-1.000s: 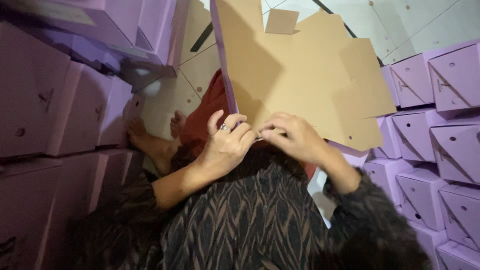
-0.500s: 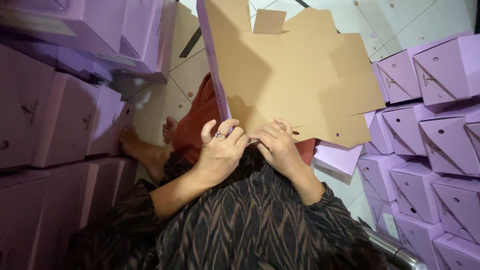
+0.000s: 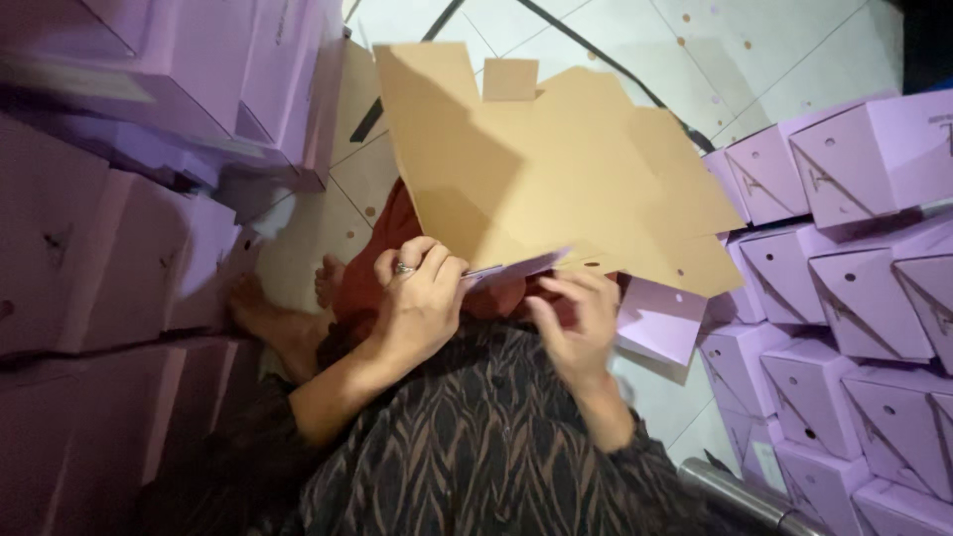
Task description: The person sits on the floor and folds flat pre-cut cardboard shoe boxes into shape, pressing the sides and tabs together by hand, then stacks the finished boxes with the pile of completed boxes beside them.
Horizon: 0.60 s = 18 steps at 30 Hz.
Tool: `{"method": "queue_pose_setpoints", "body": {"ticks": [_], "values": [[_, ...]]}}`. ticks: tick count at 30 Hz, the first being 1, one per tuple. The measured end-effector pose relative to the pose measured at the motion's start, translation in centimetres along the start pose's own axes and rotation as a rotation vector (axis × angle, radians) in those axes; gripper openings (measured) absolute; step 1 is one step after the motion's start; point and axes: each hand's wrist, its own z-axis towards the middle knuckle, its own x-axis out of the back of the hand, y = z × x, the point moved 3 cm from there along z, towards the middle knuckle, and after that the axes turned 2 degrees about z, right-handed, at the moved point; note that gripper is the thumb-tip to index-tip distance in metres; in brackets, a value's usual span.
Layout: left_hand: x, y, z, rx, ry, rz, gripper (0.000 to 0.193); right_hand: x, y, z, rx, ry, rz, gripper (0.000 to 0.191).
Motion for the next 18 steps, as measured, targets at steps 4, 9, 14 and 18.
{"method": "queue_pose_setpoints", "body": {"ticks": [4,9,14,18], "values": [[0.3,0.1,1.0,0.018,0.073,-0.070,0.015,1.0,2.9,-2.6,-0.612,-0.042,0.480,0.053],[-1.2,3.7,1.0,-0.119,0.063,-0.203,0.016,0.9,2.5,-3.8,-0.724,-0.209,0.797,0.097],[-2.4,5.5,-0.4,-0.188,-0.227,-0.613,0.034,-0.1,2.4,-2.1,-0.601,-0.198,0.632,0.091],[-2.1,3.6,-0.2,-0.083,-0.137,-0.797,0.040,-0.3,3.2,-1.8,-0.632,-0.149,0.691,0.089]]}}
